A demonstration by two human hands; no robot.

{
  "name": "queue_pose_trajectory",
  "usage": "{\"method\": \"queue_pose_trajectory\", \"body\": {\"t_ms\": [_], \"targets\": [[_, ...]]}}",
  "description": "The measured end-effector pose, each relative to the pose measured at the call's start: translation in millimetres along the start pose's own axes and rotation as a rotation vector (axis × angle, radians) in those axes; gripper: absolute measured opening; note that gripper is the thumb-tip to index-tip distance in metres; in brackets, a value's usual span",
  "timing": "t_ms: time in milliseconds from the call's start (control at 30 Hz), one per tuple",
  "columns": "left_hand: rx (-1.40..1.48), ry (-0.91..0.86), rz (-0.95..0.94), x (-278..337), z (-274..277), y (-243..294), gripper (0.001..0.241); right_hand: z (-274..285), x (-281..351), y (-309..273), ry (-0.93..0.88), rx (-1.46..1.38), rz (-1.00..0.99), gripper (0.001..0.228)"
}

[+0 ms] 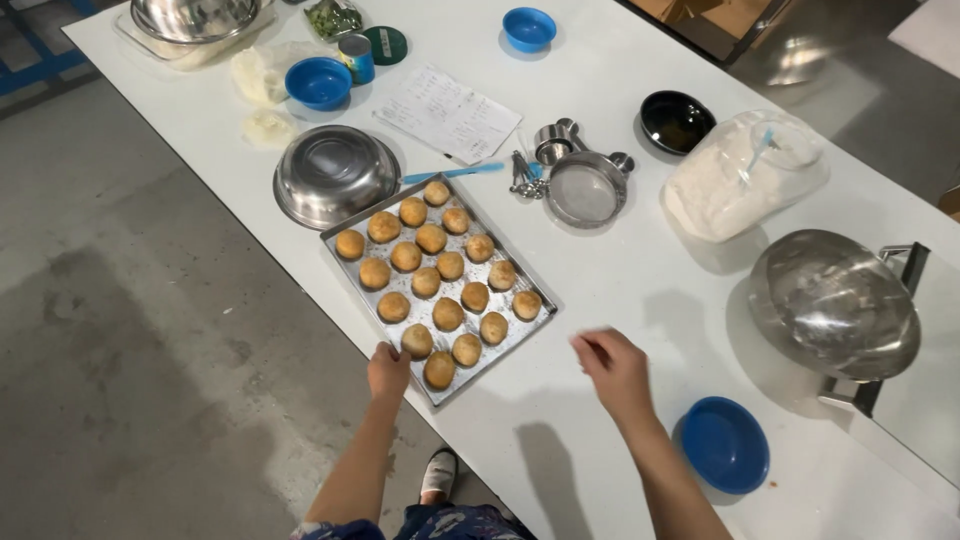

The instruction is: Arranging seasoned dough balls on a baking tray and placing the tray into an oven.

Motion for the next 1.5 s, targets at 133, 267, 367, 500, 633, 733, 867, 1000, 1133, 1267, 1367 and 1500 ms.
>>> {"method": "queue_pose_trajectory", "body": {"t_ms": [133,267,367,500,633,733,867,1000,1133,1267,1367,1500], "targets": [[0.174,-0.079,-0.023,18,13,6,0.022,-68,-64,-75,-0.039,0.061,0.264,0.01],[0.485,-0.195,0.131,31,15,6,0.023,-127,-86,-79,-0.271,0.087,0.13,0.03],[0.75,-0.35,0.321,29,4,-4,0.036,-143,-76,-8,-0.368,0.154,-0.021,0.05],[0.976,-0.743,0.411,48,17,27,0.049,-135,-47,112,-0.335,0.238,-0.038,0.052],[0.946,-0.826,0.393,49,32,30,0.052,-107,-30,135,-0.211,0.265,-0.155,0.039],[0.958,-0.8,0.414,43,44,25,0.055,-98,-35,119,-0.2,0.26,-0.238,0.036],[1.036,-0.803,0.378,37,58,17,0.058,-95,-40,122,-0.173,0.17,-0.269,0.032],[1.126,-0.875,0.322,52,92,39,0.06,-86,-55,59,-0.103,0.032,-0.183,0.03],[1.162,-0.95,0.354,73,109,49,0.061,-96,-78,-76,-0.254,0.174,0.121,0.039],[1.092,-0.95,0.363,90,122,57,0.068,-135,-92,-128,-0.572,0.334,0.232,0.05],[1.033,-0.965,0.3,100,132,73,0.07,-164,-90,-111,-0.754,0.478,0.228,0.058],[0.968,-1.013,0.235,116,152,110,0.072,-176,-76,-97,-0.919,0.627,0.148,0.07]]}}
Point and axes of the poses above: each hand's wrist, its own x-axis away from the middle knuckle, its own z-axis out of the back of the hand, y = z × x, the point moved 9 cm from there along -x, towards the middle knuckle, and after that the axes turned 8 degrees about z, right-handed, at the moved point
